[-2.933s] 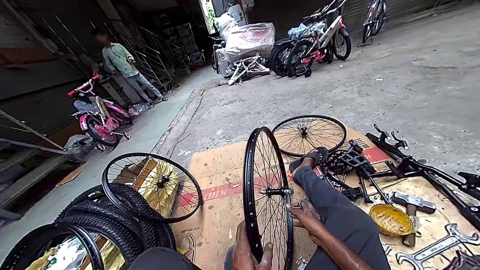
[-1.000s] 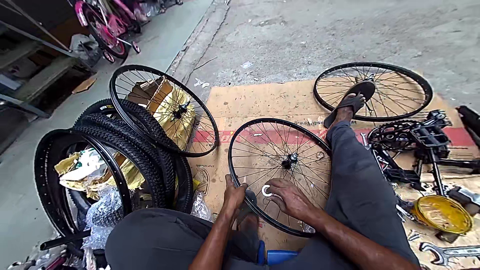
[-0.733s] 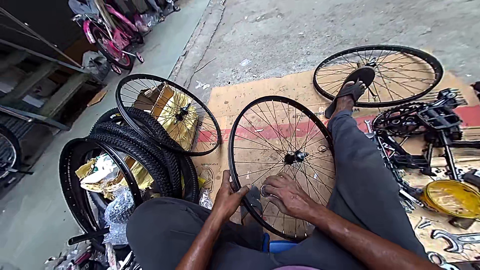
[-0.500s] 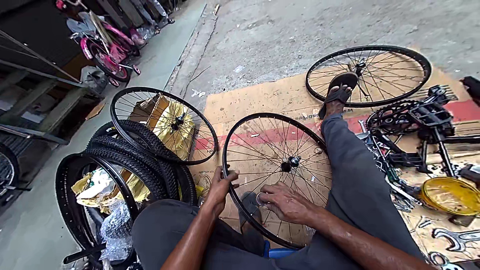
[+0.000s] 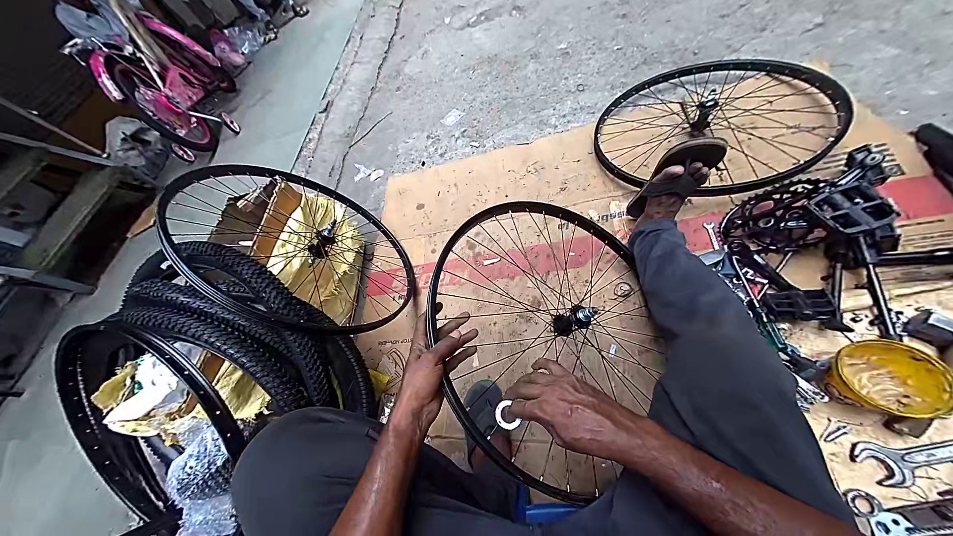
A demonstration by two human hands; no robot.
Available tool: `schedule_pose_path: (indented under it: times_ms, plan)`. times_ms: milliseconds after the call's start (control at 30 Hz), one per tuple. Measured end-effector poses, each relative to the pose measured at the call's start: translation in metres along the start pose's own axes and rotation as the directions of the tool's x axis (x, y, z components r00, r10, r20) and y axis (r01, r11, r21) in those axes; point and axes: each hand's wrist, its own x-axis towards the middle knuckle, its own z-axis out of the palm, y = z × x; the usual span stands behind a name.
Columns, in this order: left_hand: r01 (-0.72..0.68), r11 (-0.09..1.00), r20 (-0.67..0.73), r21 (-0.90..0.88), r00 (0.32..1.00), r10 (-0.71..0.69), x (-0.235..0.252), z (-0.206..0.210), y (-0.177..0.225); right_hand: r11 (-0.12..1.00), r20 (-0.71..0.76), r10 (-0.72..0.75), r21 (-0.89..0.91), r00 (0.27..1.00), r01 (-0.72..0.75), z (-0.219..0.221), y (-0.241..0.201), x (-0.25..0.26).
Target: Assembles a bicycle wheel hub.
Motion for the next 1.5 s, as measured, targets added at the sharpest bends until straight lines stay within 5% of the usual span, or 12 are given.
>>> schedule_pose_path:
  times_ms: [167, 300, 500, 667, 833, 967, 1033, 1167, 1267, 1333, 1400, 1500]
  plan:
    - [0.0, 1.0, -0.014, -0.023, 1.0, 0.0, -0.004, -0.001, -0.006, 0.983, 0.032, -0.11, 0.15, 0.993, 0.104, 0.01, -0.011, 0.007]
    - [-0.011, 0.999, 0.0, -0.032, 1.0, 0.011, -0.005, 0.0, -0.004, 0.939, 0.046, -0.036, 0.343, 0.998, 0.019, 0.004, -0.004, 0.012]
    - [-0.024, 0.999, 0.012, -0.042, 1.0, 0.025, -0.008, 0.005, -0.001, 0.985, 0.04, 0.106, 0.13, 0.994, -0.11, 0.025, -0.016, 0.029]
    - [-0.028, 0.999, 0.01, -0.035, 1.0, 0.028, -0.005, 0.004, -0.002, 0.839, 0.23, 0.008, 0.528, 0.973, -0.132, -0.01, 0.004, 0.018]
    - [-0.034, 0.999, -0.003, -0.032, 0.999, 0.034, -0.004, 0.009, -0.001, 0.949, 0.14, 0.202, 0.215, 0.969, -0.229, 0.011, -0.019, 0.032]
    - [-0.041, 0.998, -0.008, -0.038, 0.999, 0.041, -0.003, 0.009, -0.001, 0.831, 0.284, 0.016, 0.529, 0.959, -0.171, -0.016, 0.003, 0.023]
    - [-0.03, 0.999, -0.004, -0.015, 1.0, 0.03, -0.007, 0.007, 0.0, 0.797, 0.233, 0.12, 0.557, 0.965, -0.234, -0.01, 0.0, 0.021]
    - [-0.029, 1.0, -0.019, -0.007, 0.999, 0.029, -0.007, 0.008, -0.002, 0.949, 0.204, 0.194, 0.209, 0.96, -0.237, 0.01, -0.021, 0.033]
    - [-0.038, 0.999, -0.028, -0.024, 0.999, 0.037, -0.006, 0.007, -0.002, 0.857, 0.316, 0.01, 0.486, 0.949, -0.171, -0.009, -0.003, 0.029]
    - [-0.039, 0.999, -0.023, -0.015, 0.999, 0.039, -0.007, 0.006, -0.002, 0.78, 0.255, 0.04, 0.597, 0.966, -0.19, -0.009, 0.001, 0.024]
    - [-0.035, 0.999, -0.019, -0.003, 0.999, 0.035, -0.008, 0.006, -0.002, 0.856, 0.175, 0.185, 0.454, 0.967, -0.246, 0.005, -0.01, 0.027]
    - [-0.035, 0.999, -0.039, -0.01, 0.999, 0.035, -0.005, 0.009, -0.003, 0.948, 0.167, 0.178, 0.234, 0.97, -0.214, 0.014, -0.017, 0.032]
